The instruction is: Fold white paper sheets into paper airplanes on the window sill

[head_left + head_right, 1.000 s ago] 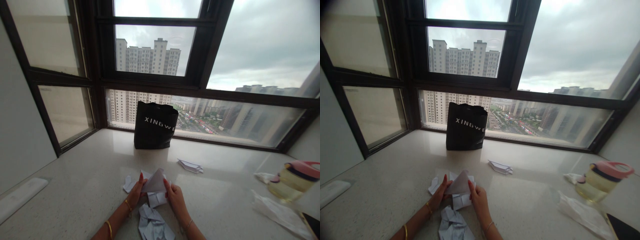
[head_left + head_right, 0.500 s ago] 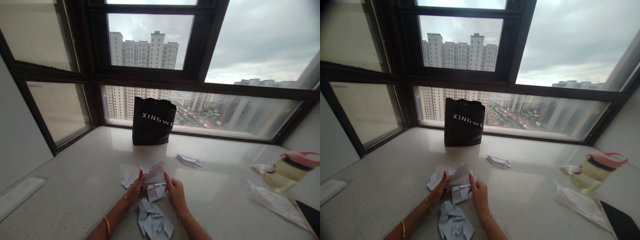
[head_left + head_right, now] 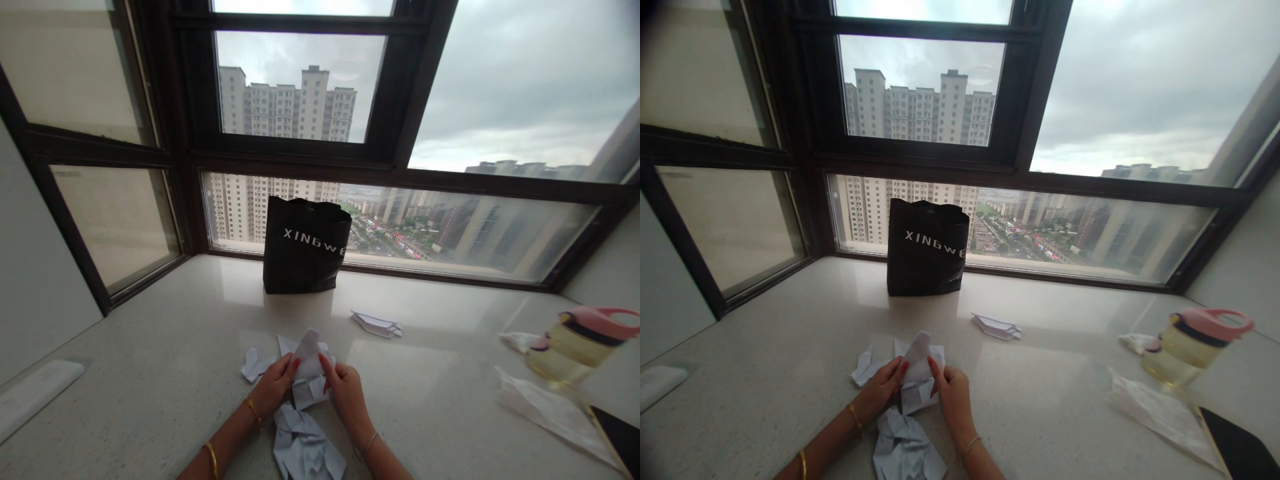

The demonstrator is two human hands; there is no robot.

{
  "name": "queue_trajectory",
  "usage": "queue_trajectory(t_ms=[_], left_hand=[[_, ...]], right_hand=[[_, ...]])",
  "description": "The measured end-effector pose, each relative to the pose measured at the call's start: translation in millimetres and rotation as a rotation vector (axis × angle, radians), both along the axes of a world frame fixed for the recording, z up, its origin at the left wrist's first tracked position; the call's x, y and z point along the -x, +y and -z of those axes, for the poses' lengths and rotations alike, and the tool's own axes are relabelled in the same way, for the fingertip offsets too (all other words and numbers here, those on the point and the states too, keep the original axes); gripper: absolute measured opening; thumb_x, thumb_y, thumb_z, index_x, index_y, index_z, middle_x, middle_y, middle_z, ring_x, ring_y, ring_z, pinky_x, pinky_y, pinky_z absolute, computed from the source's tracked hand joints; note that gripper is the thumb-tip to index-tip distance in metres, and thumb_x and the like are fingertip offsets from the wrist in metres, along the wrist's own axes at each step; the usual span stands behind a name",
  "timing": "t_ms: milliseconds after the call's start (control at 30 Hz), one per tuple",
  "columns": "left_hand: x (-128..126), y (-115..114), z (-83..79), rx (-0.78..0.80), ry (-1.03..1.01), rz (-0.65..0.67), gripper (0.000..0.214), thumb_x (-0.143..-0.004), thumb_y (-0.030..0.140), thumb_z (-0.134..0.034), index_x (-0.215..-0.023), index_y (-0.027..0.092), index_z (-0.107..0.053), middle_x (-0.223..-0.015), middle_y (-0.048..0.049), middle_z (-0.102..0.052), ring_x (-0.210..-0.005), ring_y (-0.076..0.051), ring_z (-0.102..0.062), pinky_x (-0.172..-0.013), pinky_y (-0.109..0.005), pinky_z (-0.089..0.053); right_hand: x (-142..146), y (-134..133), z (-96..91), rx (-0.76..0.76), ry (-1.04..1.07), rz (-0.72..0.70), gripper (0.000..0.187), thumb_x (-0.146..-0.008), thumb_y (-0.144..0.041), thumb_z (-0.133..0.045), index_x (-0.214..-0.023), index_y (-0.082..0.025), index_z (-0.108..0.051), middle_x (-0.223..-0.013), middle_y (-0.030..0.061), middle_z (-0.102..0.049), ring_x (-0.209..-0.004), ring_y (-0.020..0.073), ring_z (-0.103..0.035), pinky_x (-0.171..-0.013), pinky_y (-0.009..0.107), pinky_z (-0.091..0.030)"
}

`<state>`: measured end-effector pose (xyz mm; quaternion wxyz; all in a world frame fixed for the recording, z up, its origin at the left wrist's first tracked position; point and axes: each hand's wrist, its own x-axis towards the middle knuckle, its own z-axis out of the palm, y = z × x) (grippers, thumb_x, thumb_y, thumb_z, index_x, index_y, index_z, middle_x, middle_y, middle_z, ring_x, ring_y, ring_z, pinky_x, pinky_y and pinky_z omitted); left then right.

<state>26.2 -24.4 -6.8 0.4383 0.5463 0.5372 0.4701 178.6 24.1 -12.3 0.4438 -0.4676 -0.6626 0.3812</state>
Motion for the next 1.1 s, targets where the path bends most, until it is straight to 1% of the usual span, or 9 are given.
queue_trajectory(t_ms=[167, 400, 467, 633, 767, 833, 900, 967, 1100], left_hand=[[1, 1, 1.2, 0.015, 0.006, -0.034, 0.054, -0.072, 0.071, -0.034, -0.074, 0.018, -0.046, -0.051, 0.0084, -0.035, -0.048, -0.009, -0.032, -0.047, -0.022, -0.024], [1, 1, 0.6, 0.018, 0.017, -0.027, 0.053, -0.073, 0.070, -0.032, -0.071, 0.019, -0.044, -0.049, 0.0086, -0.036, -0.047, -0.009, -0.032, -0.046, -0.022, -0.024], [1, 2, 1.1, 0.018, 0.014, -0.025, 0.053, -0.073, 0.070, -0.032, -0.071, 0.019, -0.044, -0.050, 0.0086, -0.036, -0.047, -0.008, -0.032, -0.046, -0.022, -0.024], [1, 2, 1.3, 0.016, 0.014, -0.008, 0.052, -0.073, 0.069, -0.033, -0.072, 0.019, -0.043, -0.050, 0.0087, -0.035, -0.047, -0.008, -0.032, -0.046, -0.022, -0.024], [2, 3, 1.2, 0.003, 0.030, -0.006, 0.050, -0.075, 0.068, -0.033, -0.071, 0.018, -0.043, -0.051, 0.0084, -0.036, -0.048, -0.008, -0.033, -0.046, -0.021, -0.025], [2, 3, 1.6, -0.004, 0.037, -0.005, 0.050, -0.075, 0.067, -0.032, -0.070, 0.018, -0.043, -0.051, 0.0082, -0.036, -0.048, -0.008, -0.033, -0.047, -0.021, -0.026], [2, 3, 1.4, -0.022, 0.039, -0.007, 0.050, -0.076, 0.066, -0.032, -0.070, 0.018, -0.043, -0.052, 0.0080, -0.036, -0.049, -0.008, -0.033, -0.047, -0.021, -0.027], [2, 2, 0.1, -0.058, 0.049, -0.013, 0.049, -0.077, 0.065, -0.032, -0.073, 0.018, -0.045, -0.053, 0.0075, -0.036, -0.050, -0.009, -0.035, -0.049, -0.021, -0.028], [4, -1, -4.3, -0.147, 0.093, -0.030, 0.048, -0.080, 0.062, -0.032, -0.079, 0.017, -0.049, -0.056, 0.0057, -0.039, -0.054, -0.010, -0.038, -0.052, -0.022, -0.030]], right_hand=[[-2, 2, -3.0, 0.071, 0.094, -0.004, 0.058, -0.070, -0.067, -0.043, -0.037, -0.019, -0.038, -0.036, -0.0038, -0.034, -0.037, 0.0091, -0.034, -0.039, 0.022, -0.026], [-4, 2, -5.6, 0.165, 0.148, -0.038, 0.056, -0.069, -0.068, -0.041, -0.041, -0.019, -0.035, -0.039, -0.0043, -0.032, -0.039, 0.0090, -0.030, -0.039, 0.023, -0.022], [-4, 2, -5.5, 0.148, 0.140, -0.030, 0.055, -0.070, -0.068, -0.041, -0.042, -0.020, -0.036, -0.039, -0.0043, -0.033, -0.039, 0.0094, -0.031, -0.040, 0.023, -0.023], [-5, 4, -3.7, 0.029, 0.122, 0.017, 0.053, -0.072, -0.065, -0.041, -0.046, -0.019, -0.038, -0.045, -0.0036, -0.039, -0.047, 0.0111, -0.038, -0.047, 0.023, -0.030], [-5, 5, -0.4, 0.018, 0.128, 0.000, 0.049, -0.074, -0.063, -0.041, -0.050, -0.020, -0.039, -0.047, -0.0039, -0.040, -0.048, 0.0115, -0.040, -0.048, 0.023, -0.033], [-4, 6, 2.1, 0.009, 0.169, 0.012, 0.043, -0.073, -0.060, -0.046, -0.059, -0.019, -0.043, -0.051, -0.0045, -0.042, -0.050, 0.0118, -0.041, -0.049, 0.023, -0.034], [-3, 5, 4.2, 0.016, 0.243, 0.017, 0.038, -0.073, -0.056, -0.050, -0.079, -0.019, -0.046, -0.057, -0.0047, -0.046, -0.051, 0.0123, -0.044, -0.049, 0.023, -0.036], [-2, 4, 4.9, 0.025, 0.302, 0.008, 0.043, -0.073, -0.053, -0.053, -0.098, -0.020, -0.041, -0.064, -0.0038, -0.051, -0.053, 0.0129, -0.047, -0.050, 0.023, -0.038], [-2, 2, 1.2, -0.032, 0.302, -0.036, 0.048, -0.074, -0.046, -0.055, -0.111, -0.020, -0.038, -0.072, -0.0012, -0.055, -0.061, 0.0144, -0.050, -0.056, 0.025, -0.040]])
